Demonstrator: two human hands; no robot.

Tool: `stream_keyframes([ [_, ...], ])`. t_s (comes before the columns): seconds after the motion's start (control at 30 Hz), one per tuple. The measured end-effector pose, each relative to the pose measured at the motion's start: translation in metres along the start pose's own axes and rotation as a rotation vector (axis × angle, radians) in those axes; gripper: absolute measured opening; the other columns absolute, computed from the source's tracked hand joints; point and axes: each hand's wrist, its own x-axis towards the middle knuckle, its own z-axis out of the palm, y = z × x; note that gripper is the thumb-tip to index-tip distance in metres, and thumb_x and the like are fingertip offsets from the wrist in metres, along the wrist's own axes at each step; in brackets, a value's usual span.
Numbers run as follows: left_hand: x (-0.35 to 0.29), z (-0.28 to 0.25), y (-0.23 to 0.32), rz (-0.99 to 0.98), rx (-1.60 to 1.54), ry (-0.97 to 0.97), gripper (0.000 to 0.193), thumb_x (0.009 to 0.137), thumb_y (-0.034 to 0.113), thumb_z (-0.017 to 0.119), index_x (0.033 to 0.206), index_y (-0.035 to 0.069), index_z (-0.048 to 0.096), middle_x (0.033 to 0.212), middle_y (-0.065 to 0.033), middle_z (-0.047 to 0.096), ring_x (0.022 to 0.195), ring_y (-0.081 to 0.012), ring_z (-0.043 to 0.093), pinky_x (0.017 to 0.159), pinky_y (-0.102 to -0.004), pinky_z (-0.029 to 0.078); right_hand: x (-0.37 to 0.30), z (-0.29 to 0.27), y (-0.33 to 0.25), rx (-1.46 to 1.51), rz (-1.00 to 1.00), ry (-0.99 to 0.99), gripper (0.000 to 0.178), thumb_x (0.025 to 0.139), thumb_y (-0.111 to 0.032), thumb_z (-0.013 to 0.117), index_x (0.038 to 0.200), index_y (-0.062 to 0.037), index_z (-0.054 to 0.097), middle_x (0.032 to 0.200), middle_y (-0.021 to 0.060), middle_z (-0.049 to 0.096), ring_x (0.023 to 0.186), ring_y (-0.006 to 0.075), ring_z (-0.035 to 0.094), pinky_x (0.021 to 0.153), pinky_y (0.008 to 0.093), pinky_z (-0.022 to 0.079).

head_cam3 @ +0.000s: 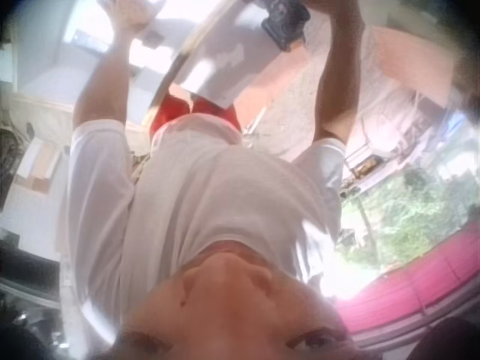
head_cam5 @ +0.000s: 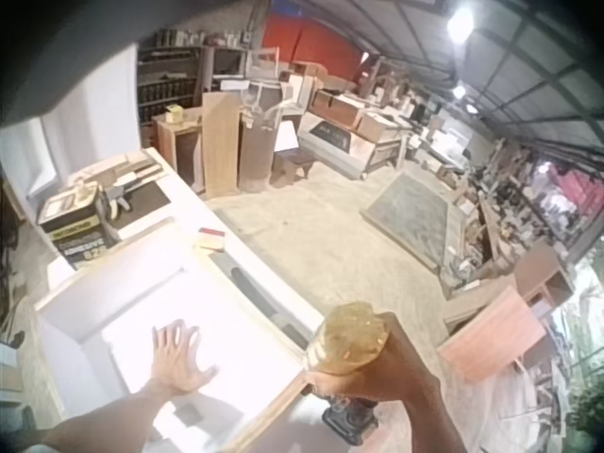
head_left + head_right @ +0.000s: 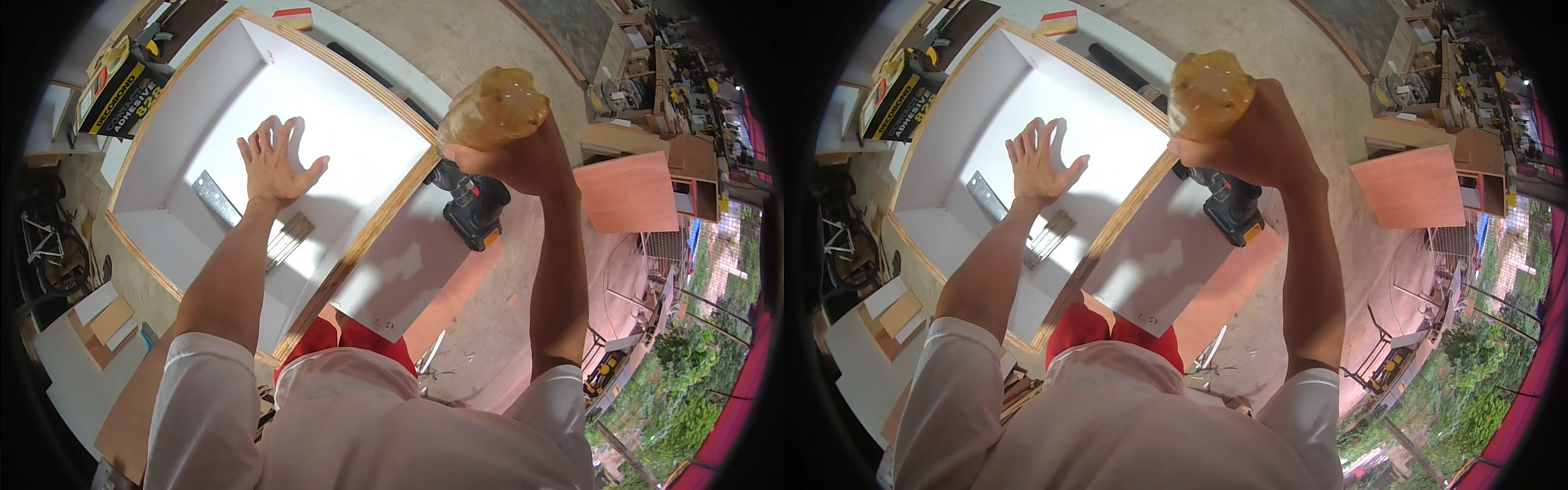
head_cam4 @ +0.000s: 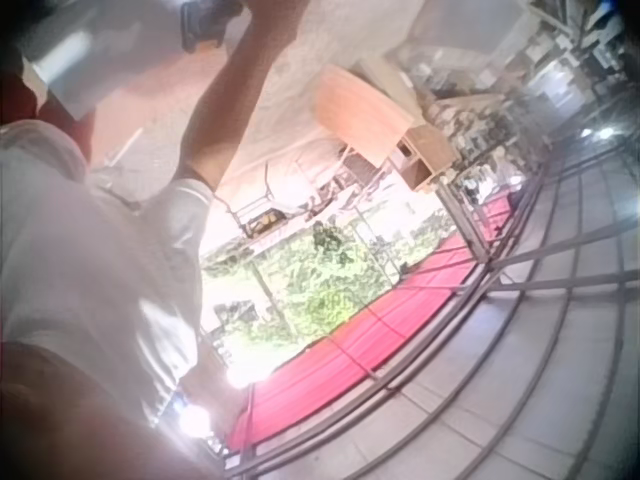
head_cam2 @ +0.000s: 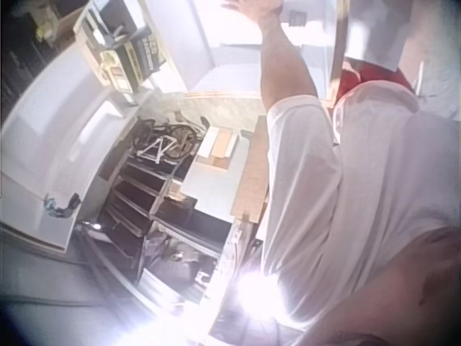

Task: The person applies glue to the edges of a white wooden drawer frame using a bottle, then picks up a white panel and positions it against the glued frame. The person works in a cluttered workshop with various tools and materials visible.

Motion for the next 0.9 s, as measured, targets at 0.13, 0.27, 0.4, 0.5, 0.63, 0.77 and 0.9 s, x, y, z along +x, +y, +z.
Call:
stream_keyframes([
  [0.13, 0.003, -0.001, 0.003, 0.007, -0.003, -0.001, 0.094, 0.086, 0.072, 0.069, 0.160, 0.021, 0.039, 0.160, -0.0216, 0.033, 0.150, -0.0411, 0.029, 0.126, -0.0648, 0.012, 0.005, 0.015, 0.005, 0.049, -0.045, 0.103, 0.032, 0.073, -0.028, 0.088, 0.092, -0.0051, 0.075, 0.081, 0.0099, 0.076, 0.071, 0.0306, 0.073, 0.067, 0.0401, 0.059],
  [0.27, 0.001, 0.000, 0.000, -0.006, -0.026, -0.004, 0.094, 0.087, 0.071, 0.068, 0.161, 0.023, 0.037, 0.160, -0.0202, 0.031, 0.152, -0.0415, 0.026, 0.127, -0.0682, 0.008, 0.008, 0.011, 0.001, 0.121, 0.009, 0.016, 0.030, 0.074, -0.027, 0.087, 0.091, -0.0054, 0.075, 0.081, 0.0108, 0.076, 0.071, 0.0313, 0.073, 0.067, 0.0409, 0.058],
  [0.4, 0.001, 0.004, 0.000, 0.027, -0.003, 0.057, 0.095, 0.086, 0.071, 0.072, 0.160, 0.020, 0.040, 0.159, -0.0230, 0.034, 0.146, -0.0420, 0.032, 0.124, -0.0640, 0.015, 0.001, -0.012, -0.002, 0.104, 0.133, 0.003, 0.029, 0.074, -0.028, 0.088, 0.090, -0.0068, 0.077, 0.080, 0.0089, 0.076, 0.069, 0.0269, 0.072, 0.068, 0.0391, 0.058],
  [0.5, 0.001, 0.001, 0.001, 0.014, -0.023, 0.038, 0.095, 0.086, 0.070, 0.072, 0.160, 0.020, 0.040, 0.158, -0.0232, 0.034, 0.146, -0.0423, 0.033, 0.124, -0.0638, 0.015, -0.001, -0.018, -0.005, 0.216, 0.216, 0.060, 0.029, 0.074, -0.029, 0.088, 0.091, -0.0076, 0.077, 0.081, 0.0064, 0.076, 0.070, 0.0233, 0.072, 0.069, 0.0375, 0.058],
  [0.63, 0.000, 0.000, 0.001, 0.006, -0.016, 0.042, 0.094, 0.085, 0.069, 0.073, 0.159, 0.020, 0.040, 0.157, -0.0232, 0.034, 0.146, -0.0423, 0.031, 0.124, -0.0643, 0.015, -0.010, -0.007, -0.004, 0.261, 0.176, 0.079, 0.031, 0.075, -0.031, 0.088, 0.091, -0.0072, 0.077, 0.082, 0.0045, 0.076, 0.072, 0.0210, 0.072, 0.069, 0.0362, 0.058],
  [0.77, 0.002, 0.000, 0.000, 0.008, -0.015, 0.033, 0.093, 0.086, 0.068, 0.073, 0.158, 0.020, 0.040, 0.157, -0.0229, 0.034, 0.146, -0.0430, 0.031, 0.124, -0.0659, 0.015, 0.001, 0.008, 0.004, -0.042, -0.049, 0.124, 0.037, 0.075, -0.035, 0.090, 0.093, -0.0059, 0.077, 0.083, 0.0068, 0.076, 0.074, 0.0231, 0.073, 0.070, 0.0358, 0.059],
  [0.9, 0.001, 0.004, 0.000, 0.021, 0.000, 0.049, 0.092, 0.086, 0.068, 0.072, 0.159, 0.020, 0.040, 0.157, -0.0225, 0.034, 0.146, -0.0433, 0.031, 0.124, -0.0665, 0.014, 0.027, 0.035, 0.002, -0.096, -0.051, 0.127, 0.037, 0.075, -0.036, 0.090, 0.091, -0.0058, 0.077, 0.081, 0.0083, 0.076, 0.076, 0.0279, 0.074, 0.071, 0.0387, 0.060],
])
